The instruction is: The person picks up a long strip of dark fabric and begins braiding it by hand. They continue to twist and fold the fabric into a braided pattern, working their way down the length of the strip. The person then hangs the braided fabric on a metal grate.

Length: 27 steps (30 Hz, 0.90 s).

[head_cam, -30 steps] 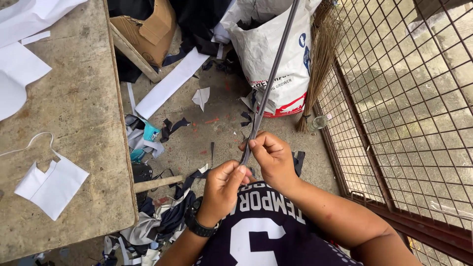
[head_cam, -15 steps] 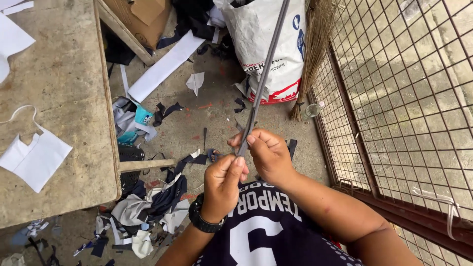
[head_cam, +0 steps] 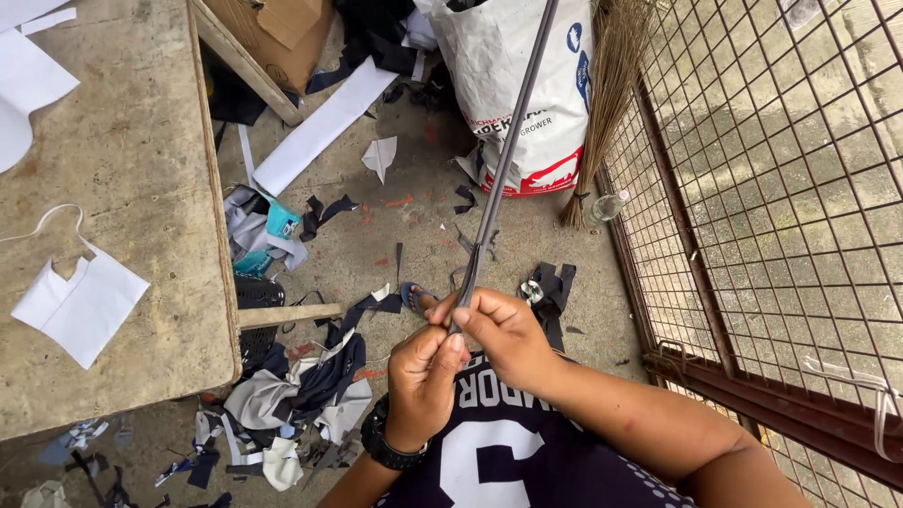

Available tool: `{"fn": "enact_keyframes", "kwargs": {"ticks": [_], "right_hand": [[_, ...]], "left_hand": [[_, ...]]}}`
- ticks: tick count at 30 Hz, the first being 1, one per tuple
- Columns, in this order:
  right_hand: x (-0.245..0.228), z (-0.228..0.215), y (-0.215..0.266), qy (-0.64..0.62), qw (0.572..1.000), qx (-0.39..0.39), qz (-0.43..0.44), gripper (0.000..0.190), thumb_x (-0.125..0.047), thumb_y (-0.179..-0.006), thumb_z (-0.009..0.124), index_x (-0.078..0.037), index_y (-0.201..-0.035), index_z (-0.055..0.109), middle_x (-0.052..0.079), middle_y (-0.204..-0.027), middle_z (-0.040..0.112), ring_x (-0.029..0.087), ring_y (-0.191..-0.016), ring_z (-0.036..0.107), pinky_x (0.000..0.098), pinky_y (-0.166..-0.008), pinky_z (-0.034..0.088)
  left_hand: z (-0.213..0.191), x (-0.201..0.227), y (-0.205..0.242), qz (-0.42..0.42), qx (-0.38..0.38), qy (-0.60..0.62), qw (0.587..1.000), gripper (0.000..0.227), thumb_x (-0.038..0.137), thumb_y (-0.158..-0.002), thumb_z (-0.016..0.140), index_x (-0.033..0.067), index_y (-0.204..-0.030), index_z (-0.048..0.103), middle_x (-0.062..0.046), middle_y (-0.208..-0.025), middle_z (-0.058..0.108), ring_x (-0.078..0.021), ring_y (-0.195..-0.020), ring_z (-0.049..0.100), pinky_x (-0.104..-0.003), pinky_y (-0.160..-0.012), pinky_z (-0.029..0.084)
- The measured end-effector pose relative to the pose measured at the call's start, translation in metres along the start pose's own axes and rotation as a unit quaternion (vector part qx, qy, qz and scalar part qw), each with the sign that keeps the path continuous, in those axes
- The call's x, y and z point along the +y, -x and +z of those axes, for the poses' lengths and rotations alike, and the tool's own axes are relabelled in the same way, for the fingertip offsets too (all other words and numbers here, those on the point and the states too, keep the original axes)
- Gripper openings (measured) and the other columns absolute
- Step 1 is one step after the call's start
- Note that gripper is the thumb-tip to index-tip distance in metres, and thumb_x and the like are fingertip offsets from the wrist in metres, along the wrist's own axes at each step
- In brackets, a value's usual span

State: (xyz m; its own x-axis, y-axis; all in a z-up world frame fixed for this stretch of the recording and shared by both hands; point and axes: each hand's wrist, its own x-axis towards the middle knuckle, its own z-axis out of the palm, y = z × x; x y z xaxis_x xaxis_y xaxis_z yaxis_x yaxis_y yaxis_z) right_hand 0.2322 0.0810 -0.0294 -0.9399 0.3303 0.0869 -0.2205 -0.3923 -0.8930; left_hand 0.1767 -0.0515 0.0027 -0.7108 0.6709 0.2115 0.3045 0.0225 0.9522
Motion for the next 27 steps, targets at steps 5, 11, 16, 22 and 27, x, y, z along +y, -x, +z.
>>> {"fn": "enact_keyframes", "kwargs": {"ticks": [5,11,16,22,27], "right_hand": [[-0.010,-0.011,-0.025,0.065,0.995,0.072,0.002,0.018,-0.018,-0.101,0.059,-0.007,-0.095,0.072,0.007,-0.100,0.076,0.018,-0.096,0.071,0.0330,-0.089,0.058],[-0.014,-0.011,-0.030,0.057,0.991,0.118,-0.023,0.021,-0.019,-0.101,0.060,-0.005,-0.087,0.067,0.011,-0.098,0.075,0.020,-0.097,0.070,0.0338,-0.092,0.056],[-0.006,0.006,-0.031,-0.023,0.976,0.193,-0.099,0.020,-0.007,-0.098,0.062,0.005,-0.084,0.067,0.024,-0.087,0.072,0.023,-0.080,0.066,0.0297,-0.073,0.050],[0.006,0.016,-0.021,-0.086,0.981,0.144,-0.099,0.022,-0.008,-0.101,0.058,0.007,-0.087,0.066,0.024,-0.090,0.072,0.019,-0.069,0.065,0.0270,-0.054,0.055],[0.011,0.014,0.013,-0.126,0.991,0.038,-0.021,0.028,-0.019,-0.104,0.057,0.007,-0.104,0.066,0.022,-0.107,0.068,0.024,-0.081,0.063,0.0306,-0.061,0.053]], "left_hand": [[0.000,0.002,-0.009,0.014,0.001,-0.003,1.000,0.034,0.021,-0.103,0.049,0.0064,-0.074,0.060,-0.004,-0.065,0.055,-0.0145,-0.059,0.055,-0.028,-0.057,0.046],[-0.007,0.003,-0.036,-0.044,-0.082,0.016,0.996,0.037,0.029,-0.102,0.049,0.0093,-0.075,0.065,-0.001,-0.064,0.063,-0.0138,-0.068,0.059,-0.031,-0.079,0.047],[-0.002,0.001,-0.050,-0.034,-0.045,0.083,0.995,0.030,0.015,-0.101,0.059,0.0002,-0.077,0.070,-0.009,-0.059,0.064,-0.0120,-0.063,0.056,-0.028,-0.061,0.047],[-0.011,0.005,-0.025,-0.019,-0.016,0.043,0.999,0.034,0.015,-0.102,0.058,0.0021,-0.072,0.070,-0.009,-0.055,0.062,-0.0167,-0.056,0.058,-0.029,-0.058,0.048],[-0.017,0.014,0.004,-0.020,-0.045,-0.016,0.999,0.035,0.024,-0.103,0.050,0.0094,-0.074,0.062,-0.001,-0.062,0.057,-0.0132,-0.059,0.058,-0.029,-0.061,0.048]]}}
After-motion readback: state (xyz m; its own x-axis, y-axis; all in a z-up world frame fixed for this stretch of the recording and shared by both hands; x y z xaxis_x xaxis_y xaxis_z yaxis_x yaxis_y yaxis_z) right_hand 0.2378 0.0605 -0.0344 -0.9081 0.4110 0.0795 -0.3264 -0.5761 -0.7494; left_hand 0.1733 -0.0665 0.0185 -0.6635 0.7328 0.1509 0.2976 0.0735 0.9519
